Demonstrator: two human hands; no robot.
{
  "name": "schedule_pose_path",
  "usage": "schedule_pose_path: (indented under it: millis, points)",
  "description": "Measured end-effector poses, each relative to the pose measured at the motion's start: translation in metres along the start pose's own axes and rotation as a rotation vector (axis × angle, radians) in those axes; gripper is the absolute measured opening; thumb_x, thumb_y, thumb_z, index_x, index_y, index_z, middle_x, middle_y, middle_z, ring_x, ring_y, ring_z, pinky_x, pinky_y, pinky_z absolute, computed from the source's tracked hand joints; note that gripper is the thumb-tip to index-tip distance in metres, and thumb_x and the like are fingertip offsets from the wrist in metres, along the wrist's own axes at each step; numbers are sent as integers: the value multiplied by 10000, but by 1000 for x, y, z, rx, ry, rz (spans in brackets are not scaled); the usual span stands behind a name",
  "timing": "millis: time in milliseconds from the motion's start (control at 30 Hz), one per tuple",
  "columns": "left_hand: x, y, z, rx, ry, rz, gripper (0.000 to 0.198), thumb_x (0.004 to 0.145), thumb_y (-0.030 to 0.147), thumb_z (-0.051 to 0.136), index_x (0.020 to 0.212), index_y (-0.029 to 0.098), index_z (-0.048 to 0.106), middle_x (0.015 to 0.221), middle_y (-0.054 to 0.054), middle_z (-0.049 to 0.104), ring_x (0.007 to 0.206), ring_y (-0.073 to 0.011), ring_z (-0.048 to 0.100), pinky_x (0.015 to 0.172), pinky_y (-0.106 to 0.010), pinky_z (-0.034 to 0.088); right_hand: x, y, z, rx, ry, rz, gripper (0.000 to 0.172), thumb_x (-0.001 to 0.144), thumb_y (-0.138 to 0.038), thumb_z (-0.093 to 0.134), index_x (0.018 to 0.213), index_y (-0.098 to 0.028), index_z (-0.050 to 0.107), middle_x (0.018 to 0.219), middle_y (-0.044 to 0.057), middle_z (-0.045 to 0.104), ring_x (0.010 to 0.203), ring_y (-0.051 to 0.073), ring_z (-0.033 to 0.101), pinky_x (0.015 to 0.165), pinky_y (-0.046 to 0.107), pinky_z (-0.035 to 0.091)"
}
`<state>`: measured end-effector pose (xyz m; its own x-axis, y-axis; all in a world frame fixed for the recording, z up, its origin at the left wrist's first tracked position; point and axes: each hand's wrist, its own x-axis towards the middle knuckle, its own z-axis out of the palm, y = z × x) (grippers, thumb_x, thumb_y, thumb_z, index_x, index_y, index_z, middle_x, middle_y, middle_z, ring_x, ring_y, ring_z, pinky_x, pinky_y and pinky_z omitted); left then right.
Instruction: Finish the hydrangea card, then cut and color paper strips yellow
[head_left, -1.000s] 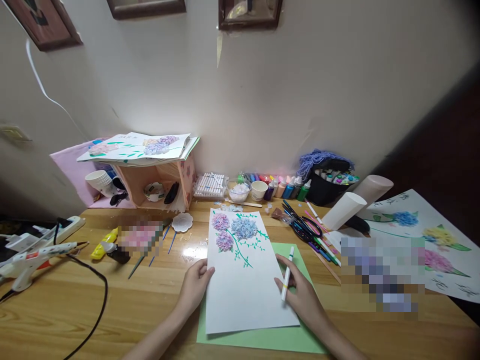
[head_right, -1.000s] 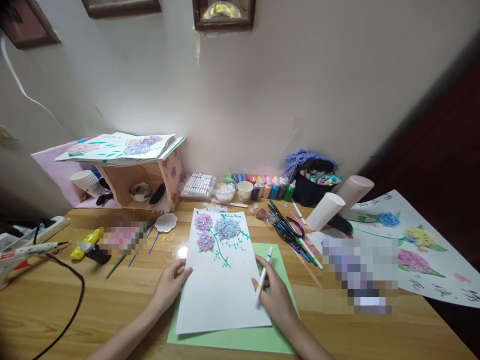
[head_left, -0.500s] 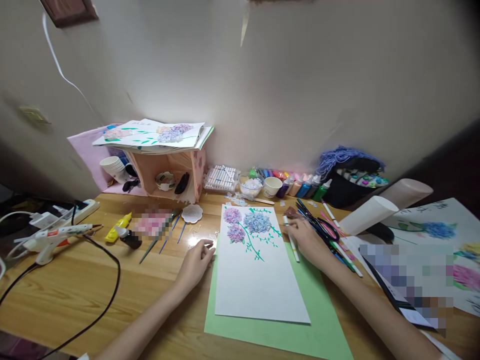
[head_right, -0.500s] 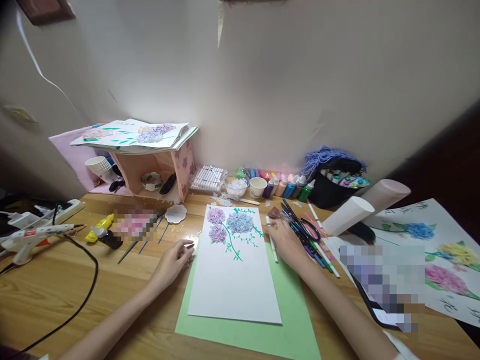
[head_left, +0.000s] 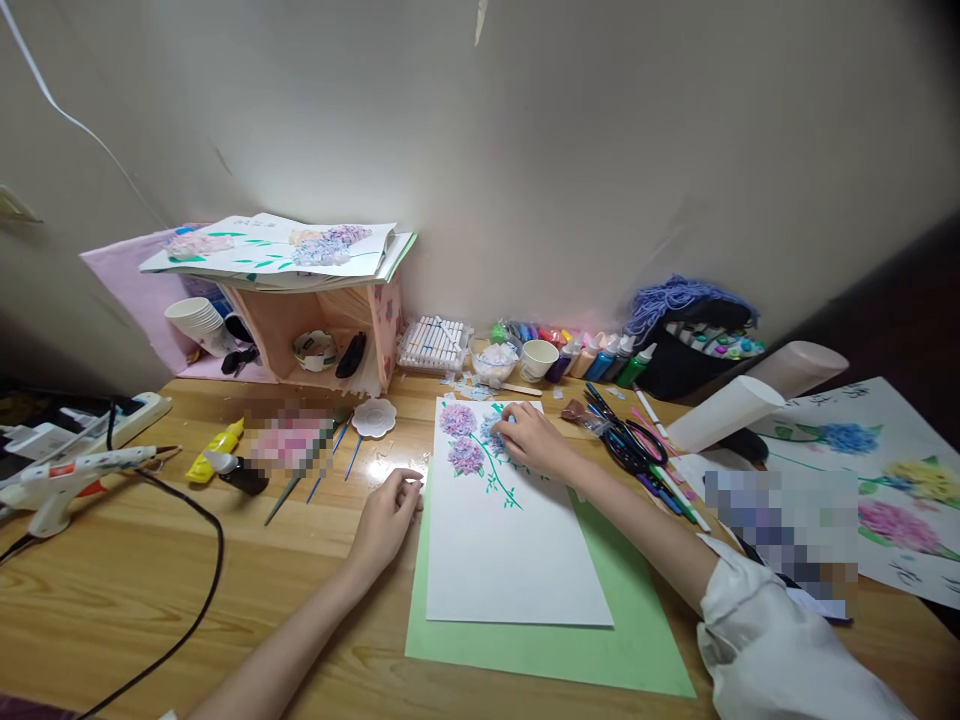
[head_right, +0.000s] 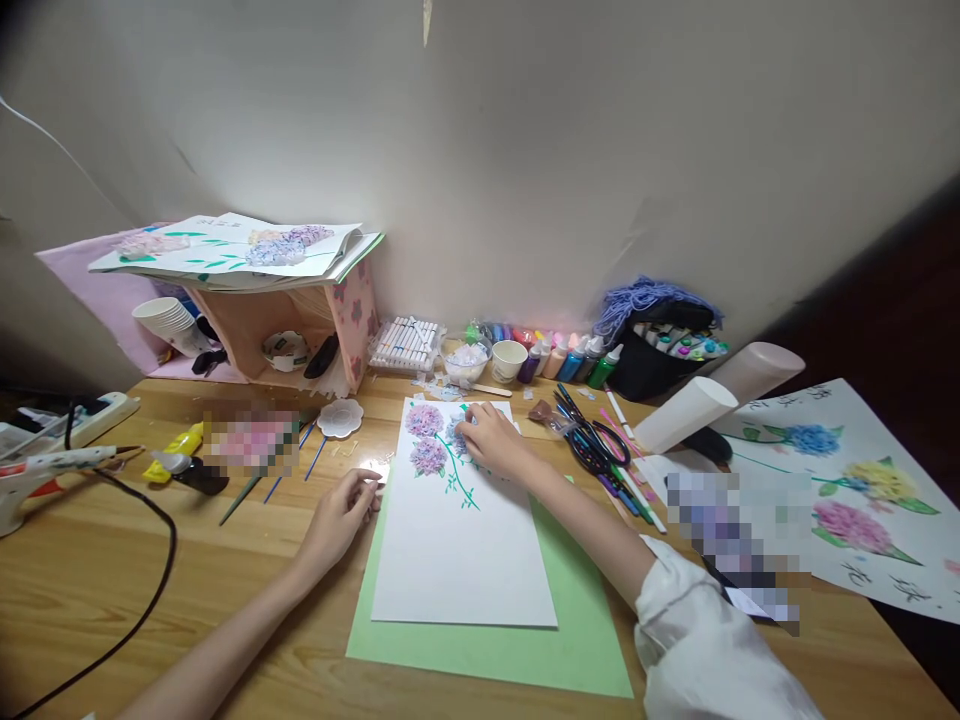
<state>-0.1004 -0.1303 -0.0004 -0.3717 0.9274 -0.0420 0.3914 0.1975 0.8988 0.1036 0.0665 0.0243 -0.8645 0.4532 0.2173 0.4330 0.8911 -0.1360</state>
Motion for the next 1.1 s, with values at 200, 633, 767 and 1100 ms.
schedule_pose_path:
  millis: [200, 633, 767, 1100]
  points:
    - [1, -2, 1, 34, -16, -2, 268, 870, 406, 407, 959, 198, 551, 688, 4, 600, 638, -160, 567, 615, -241, 406, 6, -1, 0, -65, -56, -56, 186, 855, -155, 473, 956, -190, 625, 984, 95, 533, 900, 232, 427, 748, 329, 363]
    - [-4, 6, 5, 426, -88, 82, 205, 886, 332, 386, 1005, 233, 520, 740, 18, 582, 714, -171, 567, 625, -260, 358, 23, 2, 5, -93, -126, -138, 164, 842, -127, 486, 887, -175, 637, 927, 106, 560, 867, 236, 430, 718, 326, 321]
    - [-4, 5, 7, 456, -89, 92, 198, 888, 326, 389, 1009, 229, 512, 734, 19, 575, 717, -171, 571, 627, -264, 362, 22, 3, 0, -58, -113, -118, 170, 848, -141, 481, 865, -188, 643, 927, 93, 562, 868, 230, 440, 730, 323, 342]
    - [11, 26, 4, 348, 0, 184, 223, 919, 342, 364, 967, 216, 542, 799, -1, 589, 722, -156, 559, 652, -268, 397, -27, 36, -29, 296, 143, 401, 141, 820, -187, 467, 908, -187, 577, 872, 48, 621, 846, 202, 541, 749, 301, 407]
